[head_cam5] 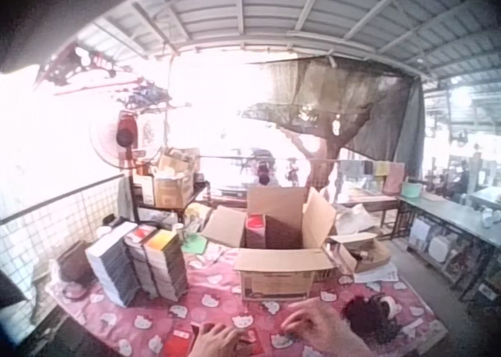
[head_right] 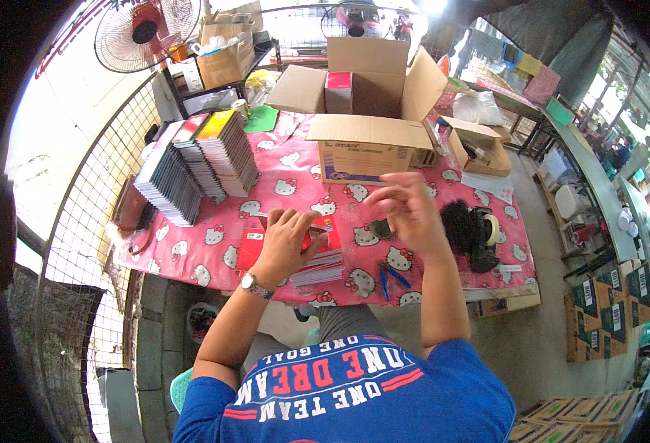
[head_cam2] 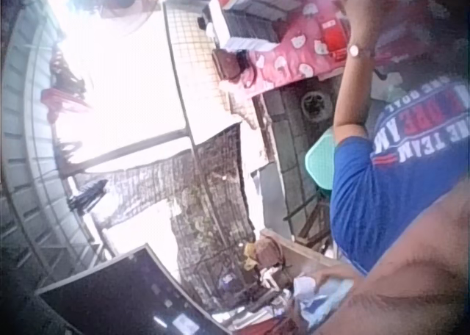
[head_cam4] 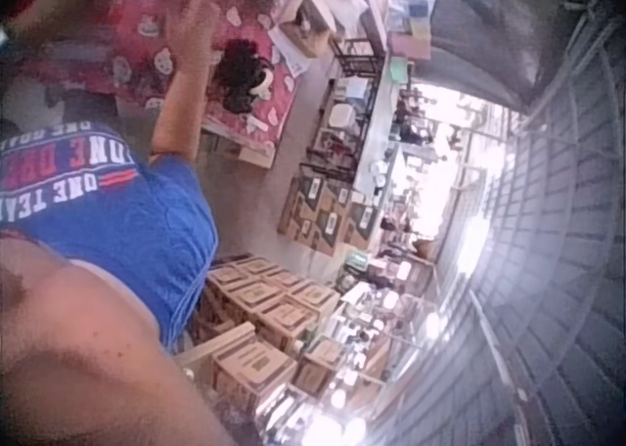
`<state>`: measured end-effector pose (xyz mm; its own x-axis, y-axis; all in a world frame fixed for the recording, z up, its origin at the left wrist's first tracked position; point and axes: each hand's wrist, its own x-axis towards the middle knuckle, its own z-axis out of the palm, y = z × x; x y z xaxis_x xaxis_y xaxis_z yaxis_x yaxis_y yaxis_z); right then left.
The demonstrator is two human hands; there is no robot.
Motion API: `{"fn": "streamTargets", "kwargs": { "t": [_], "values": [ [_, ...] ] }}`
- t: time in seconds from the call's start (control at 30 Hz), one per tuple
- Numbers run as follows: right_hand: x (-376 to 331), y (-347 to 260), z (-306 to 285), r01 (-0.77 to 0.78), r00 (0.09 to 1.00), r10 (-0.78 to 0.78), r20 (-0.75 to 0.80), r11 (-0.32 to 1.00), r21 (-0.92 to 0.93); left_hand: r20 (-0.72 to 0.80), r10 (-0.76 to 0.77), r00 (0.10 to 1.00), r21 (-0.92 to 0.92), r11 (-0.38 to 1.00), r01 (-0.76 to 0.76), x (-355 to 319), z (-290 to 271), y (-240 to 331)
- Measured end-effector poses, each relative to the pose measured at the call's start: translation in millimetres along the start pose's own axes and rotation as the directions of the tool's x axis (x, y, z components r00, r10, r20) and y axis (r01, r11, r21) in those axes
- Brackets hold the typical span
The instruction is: The person inserts a metal spiral coil through the pre-punched holes of small red notebooks by hand, then uses pliers to adjust the end of the coil.
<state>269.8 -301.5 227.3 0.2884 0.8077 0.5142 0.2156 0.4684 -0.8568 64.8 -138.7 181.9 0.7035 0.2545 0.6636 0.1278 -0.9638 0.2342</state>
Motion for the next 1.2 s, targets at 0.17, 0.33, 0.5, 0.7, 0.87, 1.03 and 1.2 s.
{"fn": "streamTargets", "kwargs": {
  "t": [0.17, 0.33, 0.5, 0.7, 0.87, 1.03, 1.2],
  "values": [
    [7.1, 41.1, 31.3, 0.202, 0.958, -0.008, 0.286, 0.727, -0.656, 0.094, 0.029, 0.995, -0.002, 1.0, -0.029, -1.0, -0.2, -1.2],
    [3.5, 53.4, 46.8, 0.035, 0.984, 0.04, 0.174, 0.915, -0.403, 0.103, 0.021, 0.994, 0.019, 1.0, -0.023, 2.0, 4.3, -9.9],
    [5.1, 57.1, 43.5, 0.149, 0.984, -0.079, 0.162, 0.864, -0.481, 0.113, 0.017, 0.993, 0.044, 0.999, -0.022, 2.1, 11.0, -11.9],
    [1.7, 61.3, 48.7, 0.309, 0.948, -0.266, 0.174, 0.64, -0.703, 0.073, 0.021, 0.997, 0.023, 0.999, -0.022, 1.8, 12.1, -10.2],
    [0.1, 62.7, 52.7, 0.221, 0.961, -0.271, 0.051, 0.648, -0.729, 0.077, 0.021, 0.997, 0.014, 1.0, -0.022, 4.1, 10.0, -11.2],
    [-6.0, 65.7, 46.4, 0.338, 0.938, -0.318, 0.137, 0.757, -0.559, 0.088, 0.013, 0.996, 0.021, 1.0, -0.015, 6.3, 9.3, -10.1],
    [-1.1, 53.1, 50.5, 0.084, 0.995, -0.097, -0.002, 0.876, -0.474, 0.083, 0.016, 0.996, 0.022, 1.0, -0.018, 3.6, 14.0, -9.3]
  ]
}}
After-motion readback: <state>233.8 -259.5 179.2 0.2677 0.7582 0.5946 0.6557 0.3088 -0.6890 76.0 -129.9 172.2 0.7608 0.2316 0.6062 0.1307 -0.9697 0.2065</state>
